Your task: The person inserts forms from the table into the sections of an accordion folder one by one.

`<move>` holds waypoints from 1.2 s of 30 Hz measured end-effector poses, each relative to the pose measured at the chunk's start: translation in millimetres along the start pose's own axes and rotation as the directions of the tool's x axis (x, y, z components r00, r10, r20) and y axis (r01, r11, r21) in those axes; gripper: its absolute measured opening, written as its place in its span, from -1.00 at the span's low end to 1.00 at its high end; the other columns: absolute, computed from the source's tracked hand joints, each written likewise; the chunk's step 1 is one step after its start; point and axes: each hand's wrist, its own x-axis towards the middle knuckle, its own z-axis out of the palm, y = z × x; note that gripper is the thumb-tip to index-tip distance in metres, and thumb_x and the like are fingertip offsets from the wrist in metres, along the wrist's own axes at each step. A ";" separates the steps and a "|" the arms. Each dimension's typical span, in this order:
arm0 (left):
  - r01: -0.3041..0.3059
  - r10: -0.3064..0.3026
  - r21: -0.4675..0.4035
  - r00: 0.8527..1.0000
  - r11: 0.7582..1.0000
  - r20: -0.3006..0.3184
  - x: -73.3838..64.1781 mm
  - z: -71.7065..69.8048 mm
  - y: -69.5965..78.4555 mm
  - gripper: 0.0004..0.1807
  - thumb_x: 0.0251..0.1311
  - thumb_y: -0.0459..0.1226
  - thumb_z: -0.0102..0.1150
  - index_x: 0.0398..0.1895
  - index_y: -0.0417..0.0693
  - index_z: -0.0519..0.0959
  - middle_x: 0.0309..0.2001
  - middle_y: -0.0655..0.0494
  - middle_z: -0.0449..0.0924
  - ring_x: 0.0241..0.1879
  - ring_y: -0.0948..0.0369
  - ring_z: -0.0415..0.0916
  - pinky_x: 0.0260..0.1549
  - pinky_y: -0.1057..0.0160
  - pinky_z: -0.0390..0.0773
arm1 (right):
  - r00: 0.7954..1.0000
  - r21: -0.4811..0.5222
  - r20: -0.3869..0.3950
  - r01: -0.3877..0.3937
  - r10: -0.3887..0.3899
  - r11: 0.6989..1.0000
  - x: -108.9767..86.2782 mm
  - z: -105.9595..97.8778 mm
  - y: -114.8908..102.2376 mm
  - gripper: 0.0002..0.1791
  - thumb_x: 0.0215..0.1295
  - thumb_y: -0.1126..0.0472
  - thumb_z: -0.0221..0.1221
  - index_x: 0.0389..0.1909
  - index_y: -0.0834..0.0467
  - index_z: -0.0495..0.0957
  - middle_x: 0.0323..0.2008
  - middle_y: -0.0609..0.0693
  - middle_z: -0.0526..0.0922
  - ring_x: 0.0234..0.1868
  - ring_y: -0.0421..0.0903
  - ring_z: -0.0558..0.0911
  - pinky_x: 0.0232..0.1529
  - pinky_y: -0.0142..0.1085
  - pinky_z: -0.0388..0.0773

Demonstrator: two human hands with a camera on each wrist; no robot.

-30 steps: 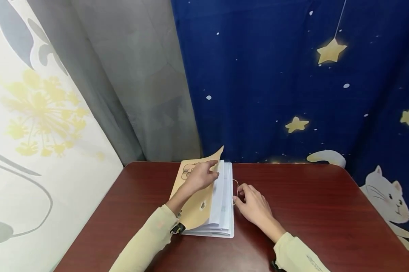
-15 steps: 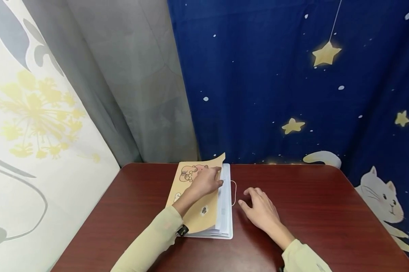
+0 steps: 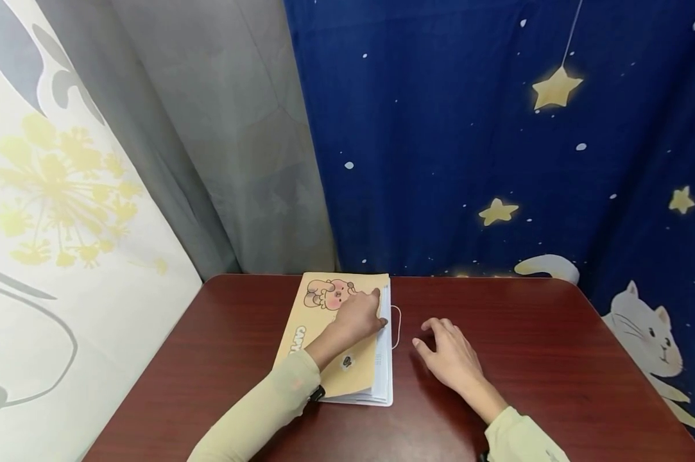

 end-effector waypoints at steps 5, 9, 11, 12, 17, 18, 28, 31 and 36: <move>0.013 -0.014 0.086 1.000 0.996 0.009 -1.5 8.8 5.3 -0.30 0.14 0.08 0.50 0.21 -0.21 0.60 -0.18 -0.08 0.81 -0.29 0.01 0.76 -0.40 0.09 0.71 | 1.000 -0.002 0.006 -0.001 0.001 1.000 -2.8 -1.5 2.5 -0.65 0.38 0.03 0.34 0.08 0.09 0.65 -0.01 0.05 0.71 -0.03 0.03 0.68 -0.03 0.02 0.60; 0.004 -0.005 0.123 1.000 0.992 0.009 -4.1 13.6 4.6 -0.42 0.15 0.11 0.48 0.02 -0.14 0.68 -0.25 -0.03 0.80 -0.34 0.04 0.75 -0.46 0.11 0.67 | 1.000 -0.013 0.002 0.004 -0.004 1.000 -3.3 -2.1 3.0 -0.64 0.38 0.02 0.34 0.09 0.09 0.64 -0.01 0.06 0.70 -0.05 0.02 0.65 -0.04 0.00 0.58; 0.000 -0.003 0.136 1.000 0.991 0.024 -4.9 15.1 3.5 -0.51 0.17 0.13 0.45 -0.13 -0.09 0.72 -0.30 0.00 0.79 -0.38 0.07 0.72 -0.49 0.12 0.64 | 1.000 -0.020 -0.003 0.007 -0.007 1.000 -2.7 -2.2 2.8 -0.63 0.38 0.01 0.33 0.09 0.10 0.64 0.01 0.07 0.70 -0.04 0.03 0.64 -0.03 0.03 0.57; -0.002 -0.003 0.138 0.999 0.990 0.032 -5.3 15.5 2.7 -0.54 0.19 0.15 0.43 -0.21 -0.06 0.73 -0.33 0.02 0.79 -0.40 0.08 0.70 -0.50 0.11 0.63 | 1.000 -0.026 -0.005 0.009 -0.010 1.000 -2.3 -2.4 2.8 -0.63 0.38 0.01 0.33 0.10 0.10 0.64 0.02 0.08 0.70 -0.03 0.04 0.64 -0.02 0.05 0.57; 0.023 -0.029 0.072 0.996 0.997 0.090 -8.0 12.9 -2.3 -0.50 0.26 0.25 0.32 -0.36 0.00 0.73 -0.38 0.03 0.76 -0.46 0.11 0.60 -0.47 0.11 0.57 | 1.000 -0.052 0.009 0.020 -0.020 0.998 -1.5 -2.6 2.2 -0.58 0.38 -0.01 0.32 0.15 0.11 0.62 0.10 0.13 0.69 0.09 0.15 0.65 0.04 0.16 0.59; 0.031 -0.035 0.038 0.994 0.999 0.105 -9.2 11.0 -4.0 -0.48 0.27 0.27 0.30 -0.34 0.00 0.73 -0.38 0.03 0.75 -0.46 0.11 0.59 -0.46 0.10 0.56 | 1.000 -0.060 0.012 0.021 -0.020 0.998 -1.6 -2.7 2.1 -0.57 0.38 -0.01 0.32 0.16 0.11 0.62 0.12 0.14 0.69 0.11 0.16 0.65 0.05 0.18 0.59; 0.154 -0.095 -0.276 0.972 0.949 0.216 -31.3 -22.1 -31.3 0.15 0.17 0.60 -0.05 0.68 0.16 0.20 0.51 0.08 0.49 0.58 -0.06 0.30 0.48 -0.23 0.34 | 0.996 -0.116 -0.071 0.046 -0.055 0.992 -0.8 -14.4 0.4 -0.45 0.56 -0.17 0.12 0.28 0.16 0.61 0.35 0.28 0.57 0.36 0.34 0.46 0.22 0.35 0.48; 0.148 -0.118 -0.324 0.987 0.934 0.110 -37.9 -27.4 -41.6 0.18 0.17 0.65 -0.23 0.75 0.31 -0.07 0.65 0.13 0.26 0.69 -0.12 0.03 0.52 -0.45 0.07 | 0.993 -0.139 -0.097 0.046 -0.060 0.989 -0.9 -22.6 0.7 -0.42 0.60 -0.21 0.04 0.32 0.11 0.61 0.44 0.31 0.48 0.44 0.41 0.36 0.24 0.44 0.39; 0.142 -0.150 -0.203 0.988 0.969 -0.026 -50.5 -35.0 -66.0 0.18 0.06 0.74 -0.40 0.73 0.54 -0.23 0.74 0.21 -0.04 0.72 -0.20 -0.19 0.40 -0.68 -0.13 | 0.993 -0.162 -0.115 0.013 -0.032 0.987 -0.1 -40.3 -1.5 -0.30 0.56 -0.34 -0.01 0.45 0.04 0.51 0.56 0.31 0.32 0.57 0.45 0.16 0.25 0.55 0.25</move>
